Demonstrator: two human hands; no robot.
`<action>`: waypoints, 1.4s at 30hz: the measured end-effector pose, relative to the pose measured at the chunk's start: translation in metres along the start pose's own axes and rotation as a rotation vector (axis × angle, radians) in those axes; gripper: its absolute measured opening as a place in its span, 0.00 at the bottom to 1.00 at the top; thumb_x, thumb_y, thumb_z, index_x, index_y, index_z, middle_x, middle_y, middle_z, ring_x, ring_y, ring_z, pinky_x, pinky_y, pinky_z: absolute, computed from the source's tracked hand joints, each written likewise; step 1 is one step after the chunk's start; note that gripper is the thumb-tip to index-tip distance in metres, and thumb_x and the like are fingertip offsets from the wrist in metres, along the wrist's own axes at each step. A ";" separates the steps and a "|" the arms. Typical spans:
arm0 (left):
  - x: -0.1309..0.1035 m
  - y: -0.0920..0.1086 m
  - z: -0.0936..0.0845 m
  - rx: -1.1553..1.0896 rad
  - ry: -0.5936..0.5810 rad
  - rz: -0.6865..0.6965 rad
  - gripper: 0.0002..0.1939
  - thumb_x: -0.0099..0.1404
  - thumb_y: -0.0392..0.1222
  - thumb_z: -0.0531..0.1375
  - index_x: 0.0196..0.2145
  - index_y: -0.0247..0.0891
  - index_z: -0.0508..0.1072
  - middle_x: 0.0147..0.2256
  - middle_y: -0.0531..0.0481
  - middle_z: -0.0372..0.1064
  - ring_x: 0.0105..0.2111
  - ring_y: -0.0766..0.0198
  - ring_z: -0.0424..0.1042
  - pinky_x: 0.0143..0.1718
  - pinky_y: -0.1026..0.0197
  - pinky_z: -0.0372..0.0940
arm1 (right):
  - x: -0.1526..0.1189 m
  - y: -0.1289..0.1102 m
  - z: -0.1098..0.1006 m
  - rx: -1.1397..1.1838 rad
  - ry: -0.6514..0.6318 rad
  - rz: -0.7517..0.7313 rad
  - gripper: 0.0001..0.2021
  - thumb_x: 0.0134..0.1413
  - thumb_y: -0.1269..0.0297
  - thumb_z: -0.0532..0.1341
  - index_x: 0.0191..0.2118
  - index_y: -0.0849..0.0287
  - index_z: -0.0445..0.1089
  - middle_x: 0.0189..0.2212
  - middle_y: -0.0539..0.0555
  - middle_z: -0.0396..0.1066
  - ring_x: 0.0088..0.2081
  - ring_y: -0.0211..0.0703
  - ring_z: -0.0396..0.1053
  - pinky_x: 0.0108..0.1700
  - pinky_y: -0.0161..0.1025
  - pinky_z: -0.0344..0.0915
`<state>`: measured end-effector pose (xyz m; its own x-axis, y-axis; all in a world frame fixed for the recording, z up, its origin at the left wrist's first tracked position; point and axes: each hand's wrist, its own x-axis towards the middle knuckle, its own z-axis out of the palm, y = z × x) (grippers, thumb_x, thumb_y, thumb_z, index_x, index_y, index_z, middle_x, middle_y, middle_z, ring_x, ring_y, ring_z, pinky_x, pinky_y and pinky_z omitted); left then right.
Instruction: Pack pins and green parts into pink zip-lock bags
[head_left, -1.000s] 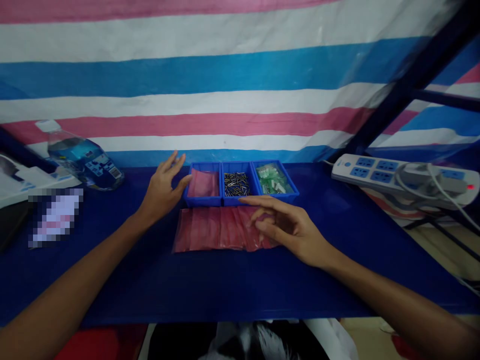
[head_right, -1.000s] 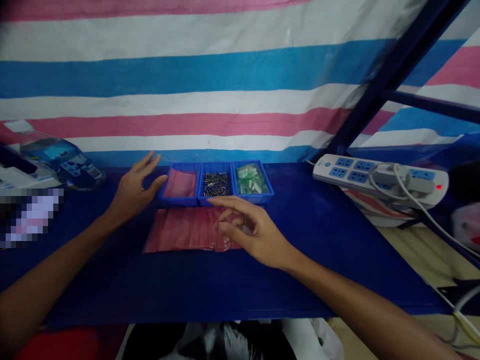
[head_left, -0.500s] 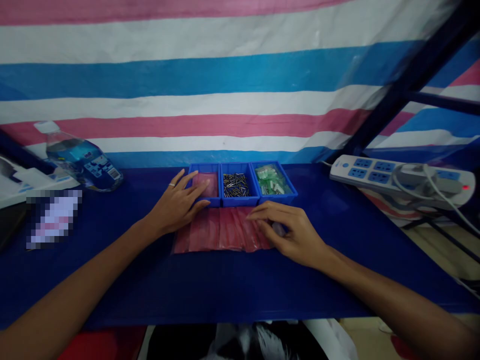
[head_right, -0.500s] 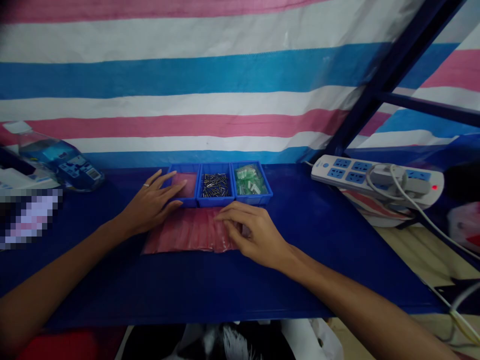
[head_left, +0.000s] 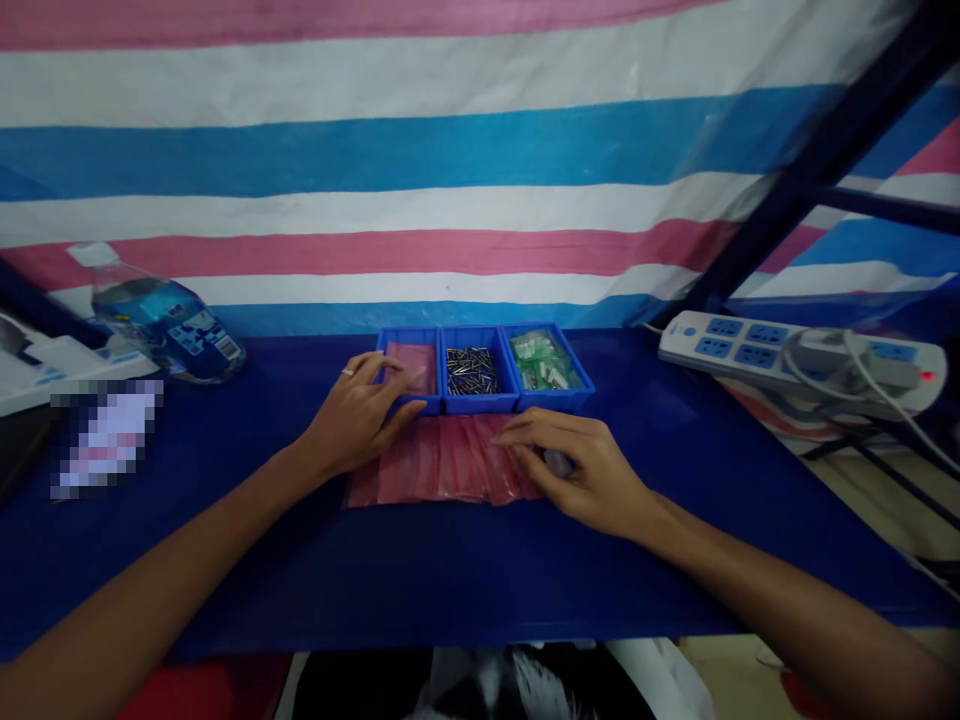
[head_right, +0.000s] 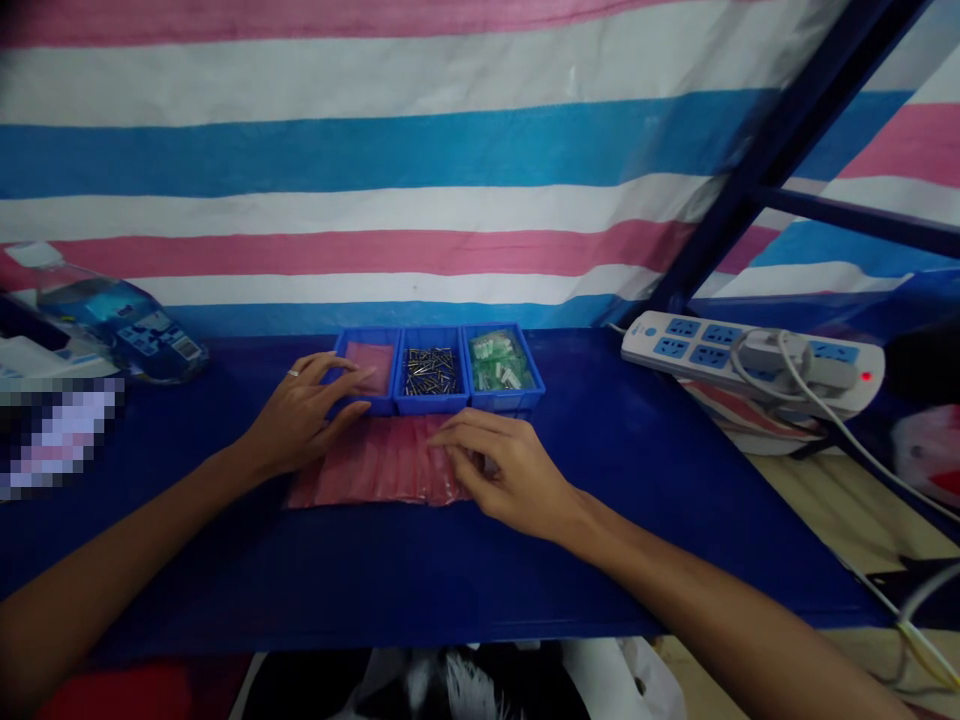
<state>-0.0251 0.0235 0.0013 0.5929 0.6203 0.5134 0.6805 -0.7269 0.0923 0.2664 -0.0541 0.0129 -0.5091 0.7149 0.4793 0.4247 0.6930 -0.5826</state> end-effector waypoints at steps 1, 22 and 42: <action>0.000 0.000 0.000 0.028 -0.001 0.007 0.19 0.70 0.51 0.54 0.54 0.43 0.69 0.50 0.40 0.67 0.53 0.46 0.63 0.56 0.40 0.57 | 0.000 0.000 -0.001 -0.010 0.004 -0.005 0.11 0.61 0.72 0.56 0.46 0.56 0.74 0.40 0.53 0.75 0.41 0.42 0.73 0.44 0.42 0.70; -0.003 0.018 -0.006 -0.182 0.175 0.036 0.12 0.67 0.41 0.59 0.46 0.44 0.76 0.42 0.49 0.78 0.46 0.54 0.73 0.53 0.48 0.63 | 0.009 0.002 -0.014 0.021 -0.088 0.267 0.14 0.51 0.75 0.56 0.44 0.58 0.69 0.25 0.46 0.66 0.23 0.35 0.61 0.27 0.34 0.56; -0.006 0.065 -0.016 -0.638 -0.088 -0.088 0.13 0.68 0.40 0.59 0.50 0.43 0.76 0.39 0.51 0.79 0.35 0.62 0.78 0.38 0.63 0.71 | 0.005 -0.013 -0.007 0.156 -0.013 0.204 0.14 0.63 0.62 0.58 0.26 0.58 0.65 0.20 0.47 0.64 0.22 0.33 0.59 0.25 0.34 0.56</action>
<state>0.0085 -0.0329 0.0181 0.5981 0.6879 0.4113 0.3548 -0.6874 0.6337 0.2639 -0.0589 0.0279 -0.4344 0.8366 0.3339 0.3997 0.5112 -0.7609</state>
